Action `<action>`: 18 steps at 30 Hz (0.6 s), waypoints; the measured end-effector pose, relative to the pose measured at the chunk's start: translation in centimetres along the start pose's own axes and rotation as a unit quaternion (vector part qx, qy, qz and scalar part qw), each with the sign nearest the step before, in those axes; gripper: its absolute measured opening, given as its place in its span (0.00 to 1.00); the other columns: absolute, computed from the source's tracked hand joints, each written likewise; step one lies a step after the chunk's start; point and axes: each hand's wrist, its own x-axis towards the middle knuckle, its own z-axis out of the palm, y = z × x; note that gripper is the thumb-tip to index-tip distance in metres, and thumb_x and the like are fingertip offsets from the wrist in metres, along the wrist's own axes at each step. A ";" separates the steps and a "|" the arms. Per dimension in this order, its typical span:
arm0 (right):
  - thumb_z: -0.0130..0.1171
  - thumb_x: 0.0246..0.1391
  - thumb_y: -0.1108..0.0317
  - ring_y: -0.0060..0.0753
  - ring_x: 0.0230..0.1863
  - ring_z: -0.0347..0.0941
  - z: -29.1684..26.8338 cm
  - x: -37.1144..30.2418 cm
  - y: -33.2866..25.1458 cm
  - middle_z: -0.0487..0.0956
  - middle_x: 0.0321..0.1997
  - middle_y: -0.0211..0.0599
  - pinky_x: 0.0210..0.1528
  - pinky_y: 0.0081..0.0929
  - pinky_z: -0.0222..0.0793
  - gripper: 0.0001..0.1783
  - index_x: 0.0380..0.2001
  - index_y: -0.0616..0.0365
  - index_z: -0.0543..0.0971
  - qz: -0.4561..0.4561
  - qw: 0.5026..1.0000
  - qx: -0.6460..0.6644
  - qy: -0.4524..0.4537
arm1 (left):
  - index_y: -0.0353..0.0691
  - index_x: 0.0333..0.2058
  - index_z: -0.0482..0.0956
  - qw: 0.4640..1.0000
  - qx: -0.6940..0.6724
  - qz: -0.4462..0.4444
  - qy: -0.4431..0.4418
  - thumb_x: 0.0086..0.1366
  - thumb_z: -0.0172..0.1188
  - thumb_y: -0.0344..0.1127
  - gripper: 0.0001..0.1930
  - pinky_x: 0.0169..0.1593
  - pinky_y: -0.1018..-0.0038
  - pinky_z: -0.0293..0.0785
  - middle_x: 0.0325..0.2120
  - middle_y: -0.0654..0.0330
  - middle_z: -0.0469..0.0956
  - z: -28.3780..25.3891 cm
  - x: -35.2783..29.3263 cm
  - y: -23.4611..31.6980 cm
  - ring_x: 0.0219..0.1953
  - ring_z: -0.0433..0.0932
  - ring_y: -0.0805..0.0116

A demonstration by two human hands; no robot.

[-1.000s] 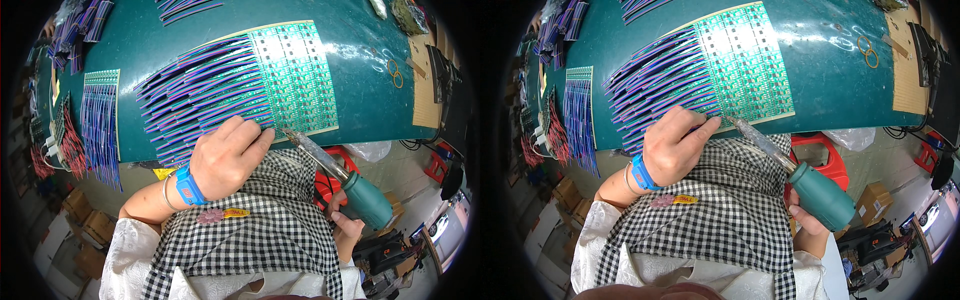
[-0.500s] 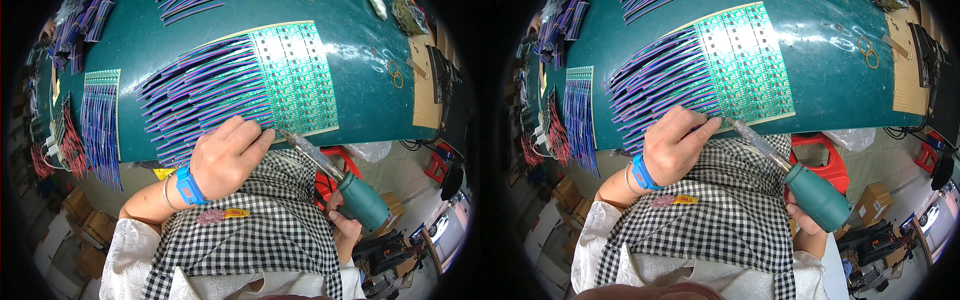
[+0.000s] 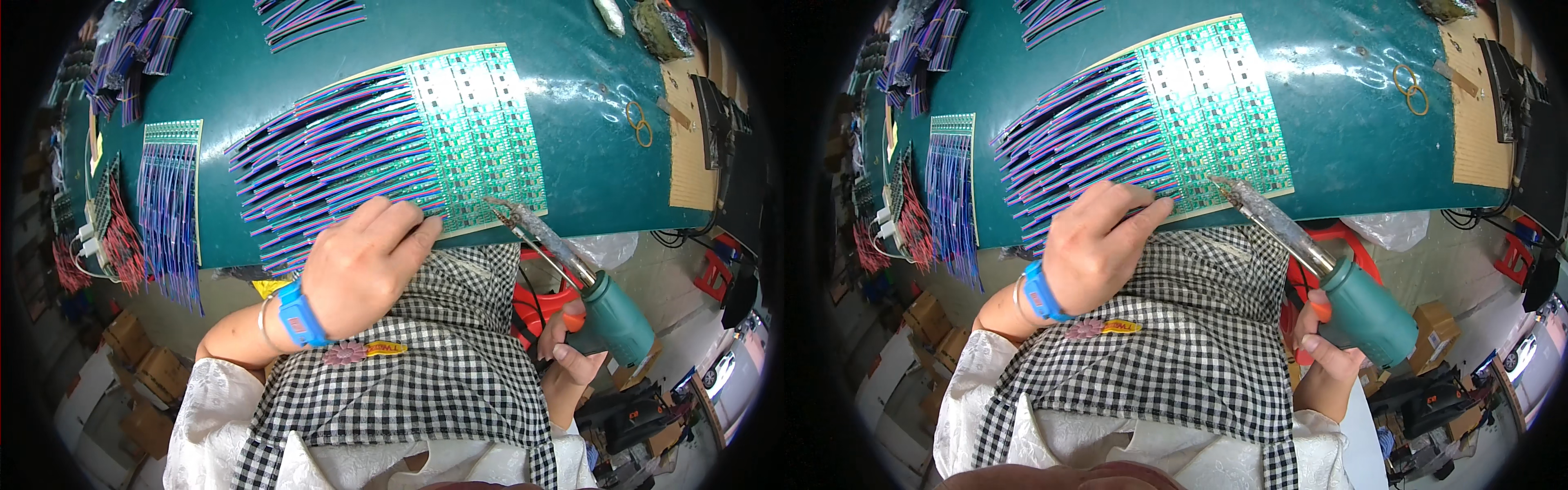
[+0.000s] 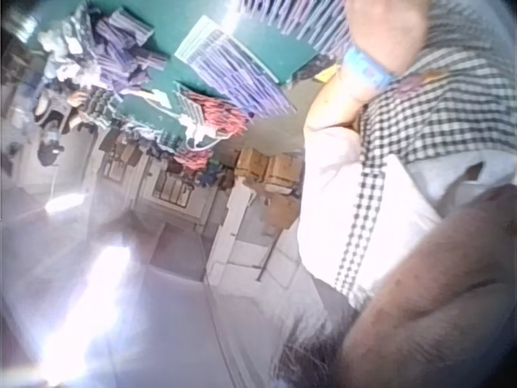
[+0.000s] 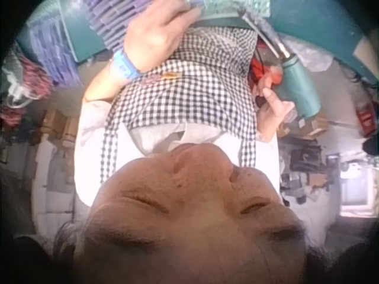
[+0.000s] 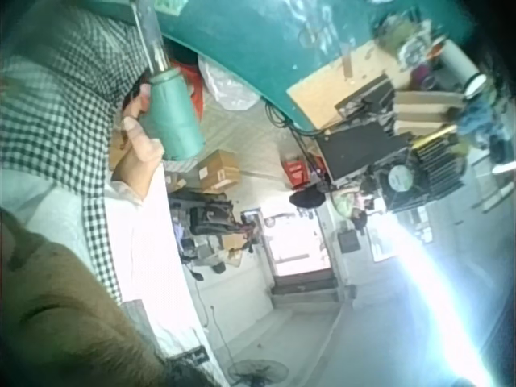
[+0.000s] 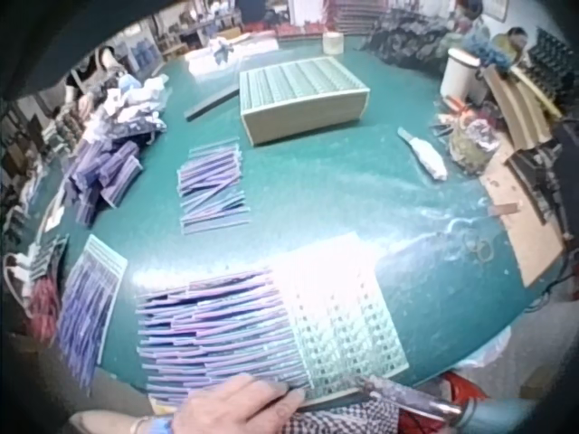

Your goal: The user is using a soldering iron to attach components to green printed circuit boards.

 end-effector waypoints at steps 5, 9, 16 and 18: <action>0.63 0.44 0.75 0.28 0.15 0.66 -0.5 0.6 0.0 0.67 0.20 0.35 0.14 0.27 0.68 0.35 0.56 0.72 0.63 -0.023 1.000 0.005 -0.008 | 0.34 0.35 0.84 0.992 -0.050 -0.073 -0.085 0.51 0.71 0.26 0.11 0.35 0.67 0.79 0.29 0.53 0.82 -5.7 0.9 -1.4 0.32 0.82 0.55; 0.61 0.43 0.79 0.29 0.17 0.68 0.1 0.9 0.0 0.70 0.23 0.39 0.18 0.27 0.71 0.33 0.55 0.76 0.65 -0.029 0.998 0.059 0.014 | 0.36 0.32 0.85 0.996 0.043 -0.078 0.019 0.56 0.68 0.29 0.06 0.35 0.69 0.77 0.28 0.53 0.82 -8.0 4.2 -6.3 0.31 0.82 0.57; 0.61 0.44 0.76 0.27 0.14 0.65 0.4 1.3 -0.2 0.68 0.20 0.36 0.14 0.26 0.69 0.34 0.56 0.73 0.62 -0.039 0.999 0.026 -0.007 | 0.37 0.32 0.82 0.972 0.161 -0.104 0.135 0.56 0.70 0.36 0.10 0.37 0.66 0.76 0.30 0.56 0.80 -4.4 10.3 -15.0 0.31 0.79 0.59; 0.61 0.44 0.76 0.27 0.14 0.65 0.4 1.2 -0.1 0.68 0.20 0.36 0.14 0.26 0.69 0.34 0.56 0.73 0.62 -0.039 0.999 0.033 -0.005 | 0.37 0.30 0.81 0.975 0.130 -0.134 0.116 0.58 0.69 0.36 0.09 0.37 0.65 0.76 0.30 0.56 0.80 -4.2 10.4 -15.3 0.31 0.79 0.57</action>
